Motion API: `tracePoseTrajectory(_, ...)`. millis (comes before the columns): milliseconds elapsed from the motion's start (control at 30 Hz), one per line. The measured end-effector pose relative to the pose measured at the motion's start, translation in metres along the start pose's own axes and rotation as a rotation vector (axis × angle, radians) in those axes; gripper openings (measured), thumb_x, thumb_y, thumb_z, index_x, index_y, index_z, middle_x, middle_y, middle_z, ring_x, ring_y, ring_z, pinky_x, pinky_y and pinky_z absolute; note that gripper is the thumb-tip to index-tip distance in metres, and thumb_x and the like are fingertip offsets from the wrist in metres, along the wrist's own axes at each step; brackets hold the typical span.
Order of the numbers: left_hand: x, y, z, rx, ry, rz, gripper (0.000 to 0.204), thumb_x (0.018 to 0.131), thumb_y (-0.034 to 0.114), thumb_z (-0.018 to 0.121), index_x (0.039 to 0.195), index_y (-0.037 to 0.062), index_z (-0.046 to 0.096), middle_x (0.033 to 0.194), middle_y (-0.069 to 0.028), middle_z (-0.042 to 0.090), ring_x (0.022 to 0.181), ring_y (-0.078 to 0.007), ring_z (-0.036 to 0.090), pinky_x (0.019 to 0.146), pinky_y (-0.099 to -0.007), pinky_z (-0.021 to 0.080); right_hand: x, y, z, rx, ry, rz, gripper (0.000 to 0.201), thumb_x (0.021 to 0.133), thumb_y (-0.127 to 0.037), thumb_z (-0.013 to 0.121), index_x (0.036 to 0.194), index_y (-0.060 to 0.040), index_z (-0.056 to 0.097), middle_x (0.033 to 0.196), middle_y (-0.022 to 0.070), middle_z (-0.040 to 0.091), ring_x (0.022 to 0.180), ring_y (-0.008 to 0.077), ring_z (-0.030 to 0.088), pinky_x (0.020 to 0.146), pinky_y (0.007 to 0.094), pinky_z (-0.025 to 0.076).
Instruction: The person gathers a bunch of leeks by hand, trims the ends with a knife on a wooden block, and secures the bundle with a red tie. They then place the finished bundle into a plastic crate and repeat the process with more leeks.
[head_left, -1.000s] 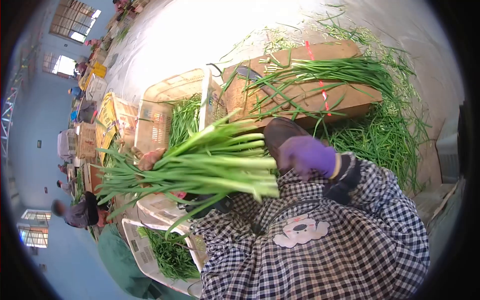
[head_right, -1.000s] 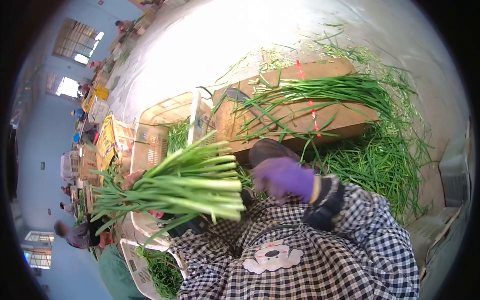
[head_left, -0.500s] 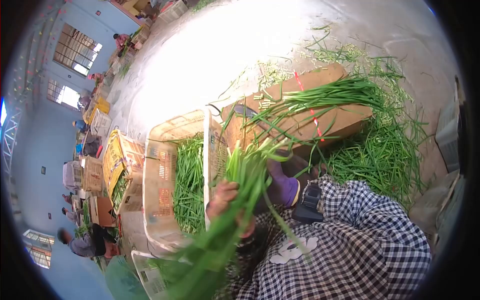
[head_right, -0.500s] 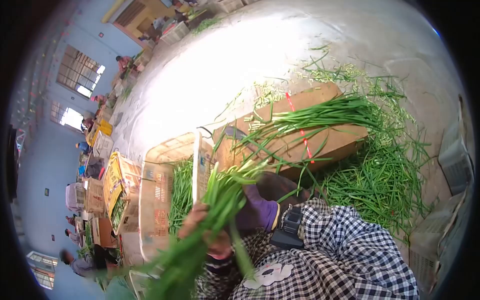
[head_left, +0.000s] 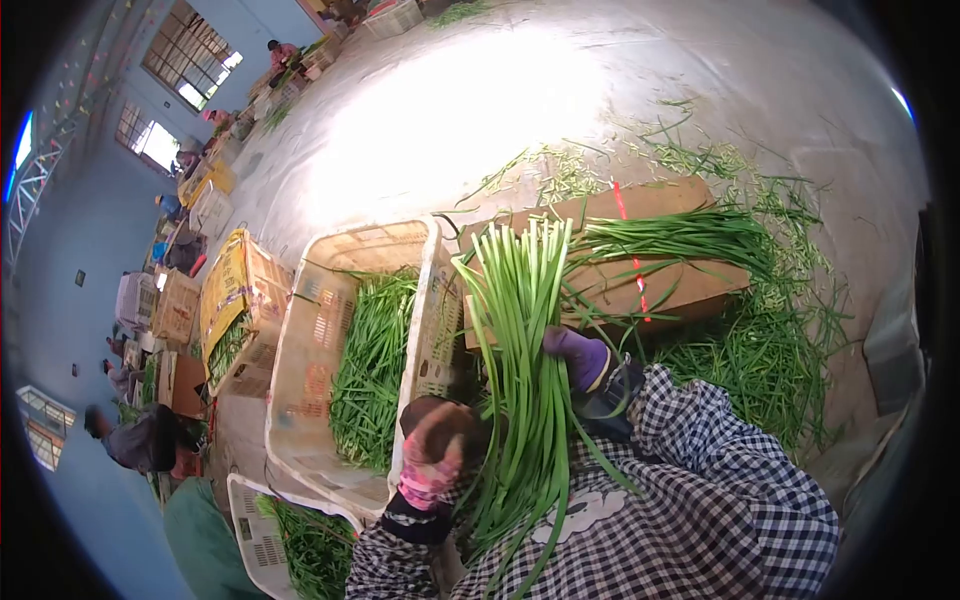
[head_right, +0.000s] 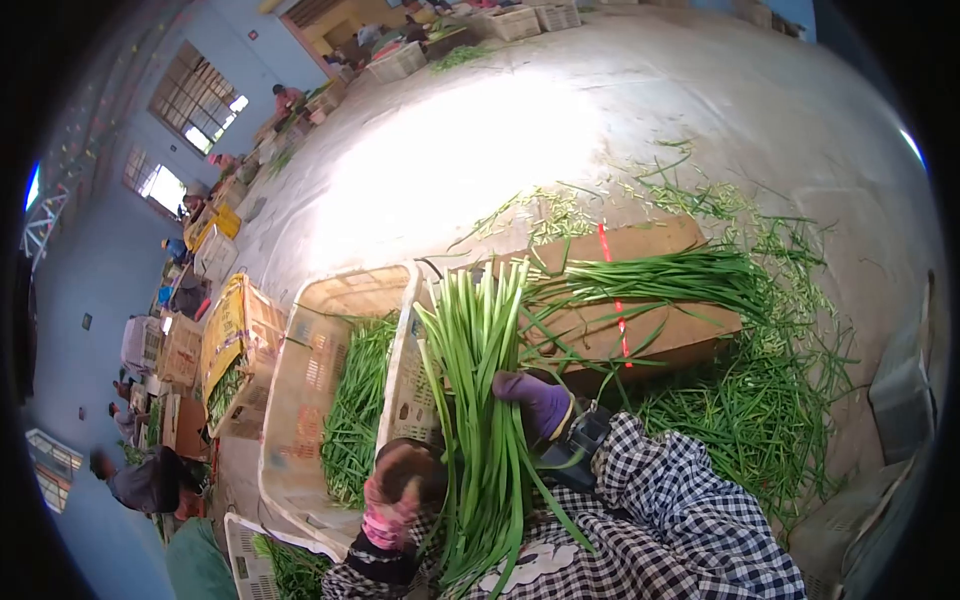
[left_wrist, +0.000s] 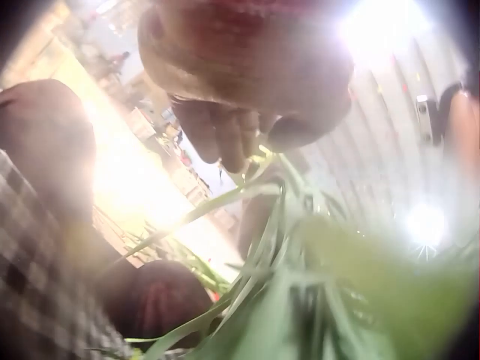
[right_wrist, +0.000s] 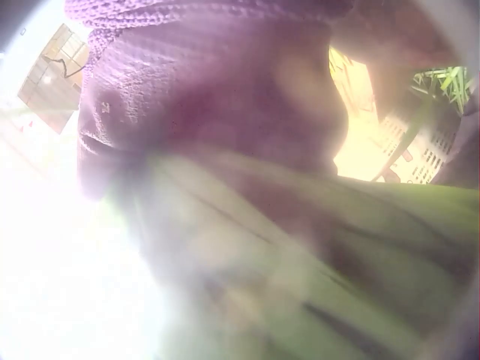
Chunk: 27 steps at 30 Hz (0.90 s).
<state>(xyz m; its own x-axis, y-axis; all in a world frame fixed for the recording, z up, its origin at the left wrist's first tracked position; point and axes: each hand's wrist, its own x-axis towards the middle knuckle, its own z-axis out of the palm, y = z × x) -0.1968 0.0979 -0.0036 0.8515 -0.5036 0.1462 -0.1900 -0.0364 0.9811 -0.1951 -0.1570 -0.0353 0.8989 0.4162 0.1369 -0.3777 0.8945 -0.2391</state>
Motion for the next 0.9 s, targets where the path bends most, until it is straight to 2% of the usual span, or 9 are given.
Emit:
tracePoseTrajectory(133, 0.026, 0.017, -0.008, -0.125, 0.215, -0.013, 0.051, 0.079, 0.007, 0.062, 0.126, -0.0014, 0.042, 0.118, -0.0136, 0.054, 0.112, -0.0246, 0.051, 0.098, -0.0343, 0.037, 0.003, 0.0, -0.018, -0.201, 0.041, 0.042, 0.056, 0.079, -0.027, 0.06, 0.125, 0.0012, 0.044, 0.112, 0.0178, 0.058, 0.096, 0.0281, 0.061, 0.085, 0.0412, 0.049)
tracePoseTrajectory(267, 0.057, 0.014, 0.015, 0.137, -0.073, -0.002, 0.046, 0.085, 0.015, 0.058, 0.125, -0.0024, 0.043, 0.118, -0.0126, 0.053, 0.114, -0.0229, 0.046, 0.1, -0.0319, 0.032, 0.007, -0.005, -0.01, -0.308, 0.022, 0.122, 0.047, 0.08, -0.018, 0.061, 0.121, -0.0002, 0.048, 0.109, 0.0108, 0.059, 0.094, 0.0188, 0.059, 0.082, 0.034, 0.049)
tracePoseTrajectory(300, 0.059, 0.017, 0.023, 0.012, -0.083, -0.17, 0.043, 0.087, 0.013, 0.054, 0.125, -0.0032, 0.043, 0.117, -0.0115, 0.054, 0.11, -0.0181, 0.048, 0.096, -0.0303, 0.035, 0.01, -0.006, -0.013, -0.314, 0.009, 0.133, 0.042, 0.08, -0.014, 0.062, 0.119, -0.0008, 0.051, 0.107, 0.0089, 0.06, 0.093, 0.0168, 0.059, 0.081, 0.0325, 0.049)
tracePoseTrajectory(367, 0.06, 0.011, 0.026, -0.087, -0.069, -0.171, 0.04, 0.088, 0.013, 0.053, 0.124, -0.0035, 0.044, 0.116, -0.011, 0.055, 0.108, -0.0165, 0.049, 0.095, -0.0297, 0.036, 0.022, 0.0, -0.052, -0.717, -0.059, -0.005, 0.036, 0.08, -0.009, 0.062, 0.114, -0.0019, 0.054, 0.104, 0.0045, 0.06, 0.087, 0.0104, 0.057, 0.077, 0.0262, 0.048)
tracePoseTrajectory(467, 0.063, 0.003, 0.024, -0.131, -0.014, -0.113, 0.036, 0.09, 0.012, 0.051, 0.122, -0.0041, 0.046, 0.112, -0.0098, 0.057, 0.101, -0.0144, 0.054, 0.089, -0.0278, 0.041, 0.023, -0.005, -0.078, -0.81, 0.044, 0.066, 0.032, 0.079, -0.009, 0.062, 0.11, -0.0024, 0.056, 0.099, 0.0032, 0.061, 0.083, 0.0089, 0.057, 0.075, 0.0233, 0.047)
tracePoseTrajectory(667, 0.059, -0.02, 0.026, -0.141, 0.245, 0.023, 0.027, 0.089, 0.01, 0.05, 0.113, -0.0024, 0.05, 0.1, -0.0092, 0.059, 0.092, -0.0135, 0.056, 0.081, -0.026, 0.045, 0.02, 0.004, -0.051, -0.83, 0.052, 0.098, 0.031, 0.079, -0.009, 0.066, 0.108, -0.0017, 0.058, 0.094, 0.0028, 0.063, 0.082, 0.008, 0.057, 0.074, 0.0241, 0.047)
tracePoseTrajectory(733, 0.072, 0.012, 0.028, -0.383, 0.404, -0.258, 0.029, 0.085, 0.014, 0.052, 0.109, 0.0003, 0.049, 0.088, -0.0064, 0.058, 0.079, -0.014, 0.058, 0.072, -0.0253, 0.048, 0.022, 0.002, -0.015, -0.877, 0.055, 0.142, 0.03, 0.08, -0.009, 0.065, 0.108, -0.0014, 0.058, 0.095, 0.0031, 0.063, 0.083, 0.0086, 0.058, 0.075, 0.0245, 0.048)
tracePoseTrajectory(833, 0.087, 0.003, 0.016, -0.529, 0.382, -0.163, 0.036, 0.085, 0.022, 0.053, 0.115, 0.0017, 0.048, 0.095, -0.0099, 0.06, 0.081, -0.0177, 0.06, 0.075, -0.0292, 0.05, 0.023, -0.002, 0.004, -0.972, 0.046, 0.257, 0.031, 0.081, -0.01, 0.066, 0.109, -0.0011, 0.058, 0.097, 0.0039, 0.064, 0.085, 0.0097, 0.059, 0.077, 0.025, 0.048)
tracePoseTrajectory(900, 0.091, 0.013, 0.014, -0.804, 0.202, -0.281, 0.052, 0.085, 0.035, 0.055, 0.124, 0.0022, 0.044, 0.107, -0.0132, 0.06, 0.092, -0.0222, 0.061, 0.082, -0.0336, 0.05, 0.022, -0.002, 0.003, -1.02, 0.032, 0.337, 0.032, 0.081, -0.01, 0.066, 0.111, -0.0011, 0.057, 0.098, 0.0042, 0.064, 0.086, 0.0104, 0.059, 0.078, 0.0252, 0.049)
